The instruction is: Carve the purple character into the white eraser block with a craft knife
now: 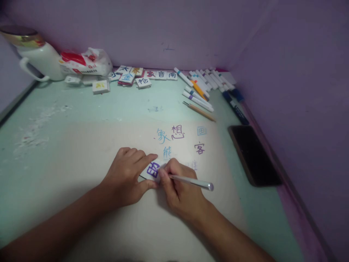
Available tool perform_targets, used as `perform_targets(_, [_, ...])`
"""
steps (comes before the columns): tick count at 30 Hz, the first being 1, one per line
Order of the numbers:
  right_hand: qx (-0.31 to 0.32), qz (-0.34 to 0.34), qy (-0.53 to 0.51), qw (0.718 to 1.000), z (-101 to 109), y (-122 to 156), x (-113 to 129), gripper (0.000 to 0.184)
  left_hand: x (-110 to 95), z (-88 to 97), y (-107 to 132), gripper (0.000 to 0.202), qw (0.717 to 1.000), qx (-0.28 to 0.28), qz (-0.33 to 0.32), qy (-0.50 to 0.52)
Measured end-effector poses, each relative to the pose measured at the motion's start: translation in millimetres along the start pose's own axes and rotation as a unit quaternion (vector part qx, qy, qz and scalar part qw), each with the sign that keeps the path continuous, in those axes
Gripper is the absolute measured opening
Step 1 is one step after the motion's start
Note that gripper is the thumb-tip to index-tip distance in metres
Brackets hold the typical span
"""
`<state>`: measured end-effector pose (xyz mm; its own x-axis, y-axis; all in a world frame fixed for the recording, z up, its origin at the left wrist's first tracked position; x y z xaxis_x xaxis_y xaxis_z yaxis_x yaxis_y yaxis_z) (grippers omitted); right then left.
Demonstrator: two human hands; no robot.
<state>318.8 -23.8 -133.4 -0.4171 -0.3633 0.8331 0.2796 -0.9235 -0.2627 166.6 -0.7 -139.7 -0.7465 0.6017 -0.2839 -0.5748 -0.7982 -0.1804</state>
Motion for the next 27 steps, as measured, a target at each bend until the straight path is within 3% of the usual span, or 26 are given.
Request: perform_targets(27, [-0.02,-0.02,0.016,0.999,-1.0,6.4,-2.8,0.019,-0.5,1.1,-1.0,0.044,1.0,-0.004,0.026,0.007])
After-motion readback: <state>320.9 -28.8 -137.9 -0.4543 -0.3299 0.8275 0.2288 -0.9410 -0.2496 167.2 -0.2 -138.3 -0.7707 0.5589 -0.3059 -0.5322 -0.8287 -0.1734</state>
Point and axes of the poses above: each hand's wrist, its own y-axis away from the middle knuckle, its own z-axis out of the back of the hand, x = y × z, the point moved 3 cm from there along -y, towards the middle knuckle, and after that the axes turned 5 degrees about -y, right-handed, at the moved point
